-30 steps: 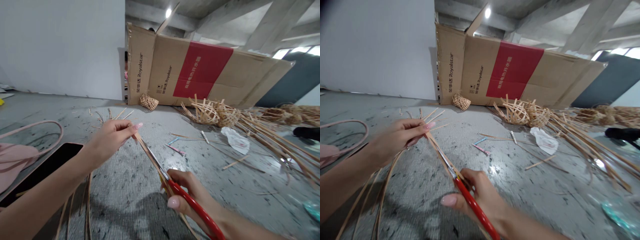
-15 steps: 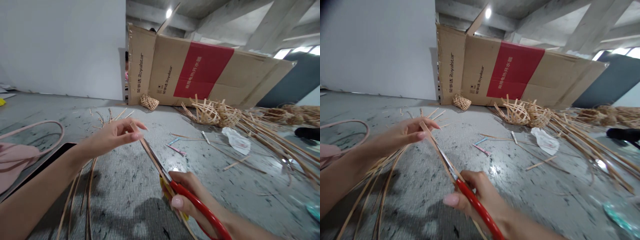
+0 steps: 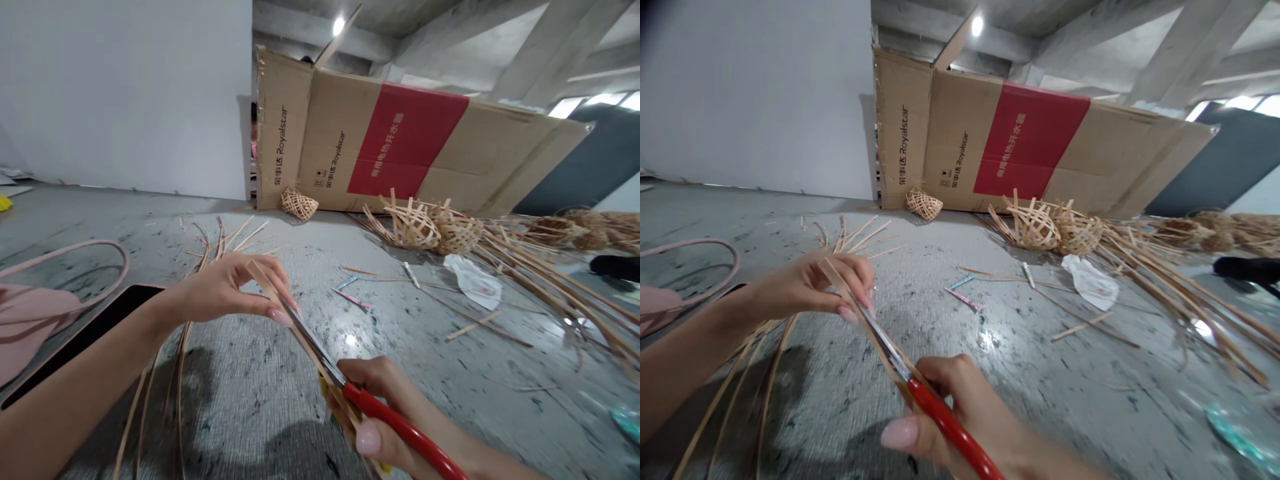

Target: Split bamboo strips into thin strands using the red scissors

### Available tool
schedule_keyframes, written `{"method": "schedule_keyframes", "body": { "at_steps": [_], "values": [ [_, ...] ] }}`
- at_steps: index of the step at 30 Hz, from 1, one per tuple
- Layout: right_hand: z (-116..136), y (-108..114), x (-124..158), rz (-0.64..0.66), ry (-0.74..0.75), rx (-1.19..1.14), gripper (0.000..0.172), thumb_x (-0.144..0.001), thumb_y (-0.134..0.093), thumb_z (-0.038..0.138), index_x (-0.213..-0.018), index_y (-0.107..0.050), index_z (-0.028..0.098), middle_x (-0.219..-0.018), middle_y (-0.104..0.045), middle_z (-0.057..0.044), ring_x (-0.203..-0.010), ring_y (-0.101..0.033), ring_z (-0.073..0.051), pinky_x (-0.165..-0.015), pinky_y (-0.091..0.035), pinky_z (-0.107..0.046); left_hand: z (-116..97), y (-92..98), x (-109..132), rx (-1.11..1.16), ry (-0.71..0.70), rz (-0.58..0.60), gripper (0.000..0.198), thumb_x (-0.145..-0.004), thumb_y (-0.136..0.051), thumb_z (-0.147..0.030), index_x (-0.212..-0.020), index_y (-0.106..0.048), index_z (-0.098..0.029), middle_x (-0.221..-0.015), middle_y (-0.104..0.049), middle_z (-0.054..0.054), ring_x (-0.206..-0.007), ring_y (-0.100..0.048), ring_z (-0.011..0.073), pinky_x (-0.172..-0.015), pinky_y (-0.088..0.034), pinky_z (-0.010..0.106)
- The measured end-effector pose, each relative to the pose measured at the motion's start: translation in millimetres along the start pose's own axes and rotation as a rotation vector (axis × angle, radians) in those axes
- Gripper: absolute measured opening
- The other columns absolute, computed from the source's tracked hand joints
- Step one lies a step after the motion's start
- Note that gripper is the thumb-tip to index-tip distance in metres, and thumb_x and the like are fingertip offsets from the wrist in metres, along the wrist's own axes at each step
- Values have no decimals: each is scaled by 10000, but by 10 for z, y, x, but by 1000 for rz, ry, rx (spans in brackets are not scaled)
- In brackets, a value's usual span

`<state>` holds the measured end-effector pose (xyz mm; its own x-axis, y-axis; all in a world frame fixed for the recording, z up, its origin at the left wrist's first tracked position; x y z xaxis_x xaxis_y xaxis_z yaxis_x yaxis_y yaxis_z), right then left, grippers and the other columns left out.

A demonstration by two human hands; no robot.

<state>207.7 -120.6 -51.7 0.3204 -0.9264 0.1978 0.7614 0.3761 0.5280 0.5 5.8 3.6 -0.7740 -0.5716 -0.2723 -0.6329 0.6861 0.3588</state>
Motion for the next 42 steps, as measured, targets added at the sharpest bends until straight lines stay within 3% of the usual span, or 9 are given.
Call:
{"method": "schedule_keyframes", "body": {
  "at_steps": [5,10,16,22,27,35,40,42],
  "values": [
    [-26,-11,4,-29,30,-36,826,-567,-419,980,-799,-567,201,-743,-511,-22,-644,-448,-193,-561,-389,-318,-11,-10,3,-3,-44,-35,186,-686,-779,-123,-744,-799,-298,-750,-699,5,-742,-624,145,-746,-487,274],
    [7,-33,-28,-30,98,-25,789,-649,-414,941,-857,-562,194,-762,-509,-23,-661,-437,-189,-572,-390,-308,-5,-14,25,-20,-64,-30,158,-702,-781,-128,-756,-795,-276,-790,-715,23,-768,-645,161,-740,-505,286],
    [24,-18,-59,-50,125,-14,760,-639,-428,942,-735,-547,198,-682,-465,13,-608,-398,-158,-513,-336,-265,4,-25,10,-43,-187,-34,122,-706,-793,-129,-756,-794,-240,-765,-755,25,-774,-657,154,-767,-517,272],
    [62,-53,-75,-11,112,-31,706,-663,-437,925,-645,-466,220,-574,-366,59,-516,-312,-124,-454,-250,-251,23,-18,8,-76,-223,-21,119,-718,-801,-168,-809,-792,-244,-808,-776,24,-797,-675,157,-775,-526,279],
    [158,-12,-56,-60,93,16,743,-581,-406,979,-577,-377,237,-560,-296,68,-516,-269,-124,-454,-223,-260,32,-16,13,-54,-211,11,133,-734,-790,-169,-851,-789,-233,-836,-783,40,-825,-683,169,-764,-533,287],
    [60,-19,-74,-29,69,29,769,-545,-378,998,-569,-401,230,-554,-343,61,-507,-310,-124,-453,-256,-259,26,-27,25,15,-172,52,159,-747,-775,-136,-854,-794,-252,-818,-783,28,-804,-677,155,-759,-524,274],
    [27,21,-8,-150,21,118,910,-519,-371,1012,-785,-631,182,-744,-536,-50,-657,-495,-225,-573,-429,-342,43,-5,34,13,-144,33,107,-750,-778,-194,-847,-793,-235,-796,-773,39,-779,-668,161,-725,-517,271],
    [82,32,-7,-147,-2,149,969,-514,-341,1021,-825,-653,158,-763,-549,-74,-678,-513,-252,-596,-444,-374,45,-19,33,13,-136,38,113,-749,-779,-196,-855,-791,-233,-792,-767,36,-770,-666,158,-714,-515,269]
  ]
}}
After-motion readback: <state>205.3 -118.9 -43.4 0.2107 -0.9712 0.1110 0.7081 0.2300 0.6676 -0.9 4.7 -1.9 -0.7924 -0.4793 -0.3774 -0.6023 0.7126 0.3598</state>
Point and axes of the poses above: each hand's wrist, its own x-axis away from the middle knuckle, its own y-axis out of the back of the hand, z = x × y, the point moved 3 cm from there along -x, towards the middle knuckle
